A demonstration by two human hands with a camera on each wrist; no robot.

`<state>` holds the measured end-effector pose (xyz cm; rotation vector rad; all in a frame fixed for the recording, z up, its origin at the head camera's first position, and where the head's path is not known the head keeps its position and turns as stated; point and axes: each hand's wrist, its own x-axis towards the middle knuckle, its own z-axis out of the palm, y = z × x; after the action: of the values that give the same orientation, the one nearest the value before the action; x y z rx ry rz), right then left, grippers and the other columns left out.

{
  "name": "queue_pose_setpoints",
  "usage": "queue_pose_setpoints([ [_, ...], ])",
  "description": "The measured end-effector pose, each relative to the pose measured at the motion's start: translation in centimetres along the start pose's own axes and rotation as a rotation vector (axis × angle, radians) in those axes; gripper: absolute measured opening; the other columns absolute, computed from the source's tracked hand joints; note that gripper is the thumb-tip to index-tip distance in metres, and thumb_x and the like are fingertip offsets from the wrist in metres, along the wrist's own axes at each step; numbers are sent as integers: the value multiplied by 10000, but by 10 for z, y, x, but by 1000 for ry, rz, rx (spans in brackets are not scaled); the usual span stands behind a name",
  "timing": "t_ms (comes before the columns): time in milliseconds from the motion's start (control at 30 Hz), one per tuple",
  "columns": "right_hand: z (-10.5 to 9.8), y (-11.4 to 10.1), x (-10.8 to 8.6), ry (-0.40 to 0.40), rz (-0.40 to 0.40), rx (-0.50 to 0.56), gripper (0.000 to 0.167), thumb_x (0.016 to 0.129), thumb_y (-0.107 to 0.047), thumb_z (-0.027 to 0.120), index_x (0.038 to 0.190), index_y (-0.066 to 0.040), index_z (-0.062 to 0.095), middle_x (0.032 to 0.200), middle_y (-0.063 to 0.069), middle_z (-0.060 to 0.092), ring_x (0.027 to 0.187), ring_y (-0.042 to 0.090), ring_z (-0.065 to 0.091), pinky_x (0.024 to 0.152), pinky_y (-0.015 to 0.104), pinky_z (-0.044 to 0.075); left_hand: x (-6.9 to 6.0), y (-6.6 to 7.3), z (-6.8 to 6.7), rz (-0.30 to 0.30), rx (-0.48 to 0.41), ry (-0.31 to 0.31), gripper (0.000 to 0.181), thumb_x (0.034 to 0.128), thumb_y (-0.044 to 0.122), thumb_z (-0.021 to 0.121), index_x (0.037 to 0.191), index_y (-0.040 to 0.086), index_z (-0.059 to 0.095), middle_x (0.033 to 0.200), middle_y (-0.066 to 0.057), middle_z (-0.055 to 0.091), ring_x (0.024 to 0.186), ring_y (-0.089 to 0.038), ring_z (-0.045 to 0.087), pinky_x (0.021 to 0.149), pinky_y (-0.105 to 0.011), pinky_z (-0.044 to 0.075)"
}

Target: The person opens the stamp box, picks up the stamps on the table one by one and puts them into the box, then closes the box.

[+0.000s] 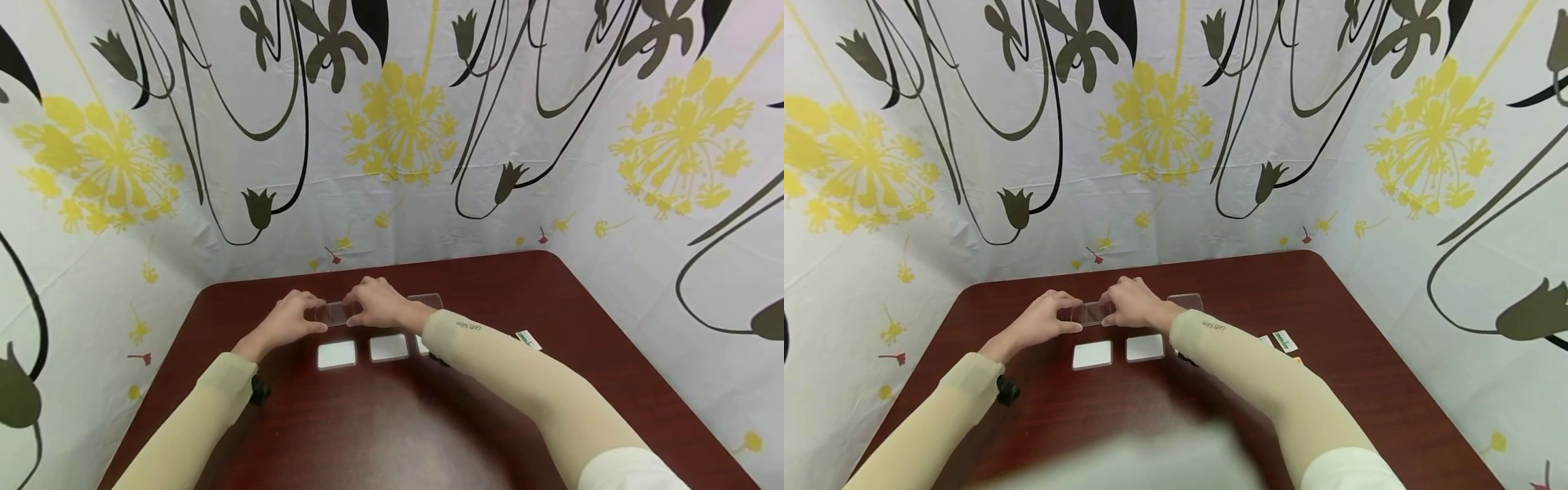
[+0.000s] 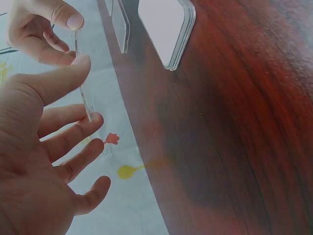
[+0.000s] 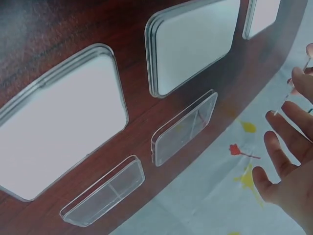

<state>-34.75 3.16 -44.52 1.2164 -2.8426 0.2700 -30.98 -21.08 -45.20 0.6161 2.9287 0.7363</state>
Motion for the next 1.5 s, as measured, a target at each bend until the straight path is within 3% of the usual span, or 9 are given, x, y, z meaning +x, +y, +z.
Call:
queue_pose_setpoints([
  [233,0,6,8,13,38,26,435,849,-448,801,1226,-240,744,1192,-130,694,1127,208,526,975,485,407,9,-5,4,-16,7,48,563,882,340,801,1362,91,647,1327,-88,606,1258,-303,446,1043,-611,301],
  [567,11,16,21,-18,122,33,438,860,-469,786,1240,-257,738,1155,-126,707,1150,214,510,939,476,413,23,-11,9,-29,35,68,535,877,321,807,1334,81,668,1314,-91,636,1244,-296,460,1027,-617,298],
  [767,17,16,23,-53,189,88,436,868,-434,790,1255,-243,728,1195,-84,693,1187,226,503,979,492,391,31,-18,17,-29,53,42,496,873,316,812,1301,94,694,1268,-76,668,1201,-290,501,980,-620,324],
  [1067,27,15,21,-81,213,106,400,860,-433,798,1217,-261,738,1195,-80,681,1169,228,524,976,510,407,37,-26,30,-15,107,-1,456,872,319,812,1278,135,714,1217,-36,692,1124,-262,583,922,-610,383],
  [1367,36,16,23,-111,214,44,424,851,-472,797,1228,-291,731,1165,-102,683,1144,223,543,975,515,412,35,-27,36,-8,159,-3,475,857,328,825,1271,123,717,1226,-70,690,1122,-283,618,934,-617,430],
  [1500,37,14,23,-116,225,26,430,848,-484,797,1234,-309,728,1190,-107,680,1172,228,542,994,522,409,34,-27,36,-16,145,-10,489,862,330,821,1292,128,706,1250,-78,683,1107,-280,630,911,-561,473],
])
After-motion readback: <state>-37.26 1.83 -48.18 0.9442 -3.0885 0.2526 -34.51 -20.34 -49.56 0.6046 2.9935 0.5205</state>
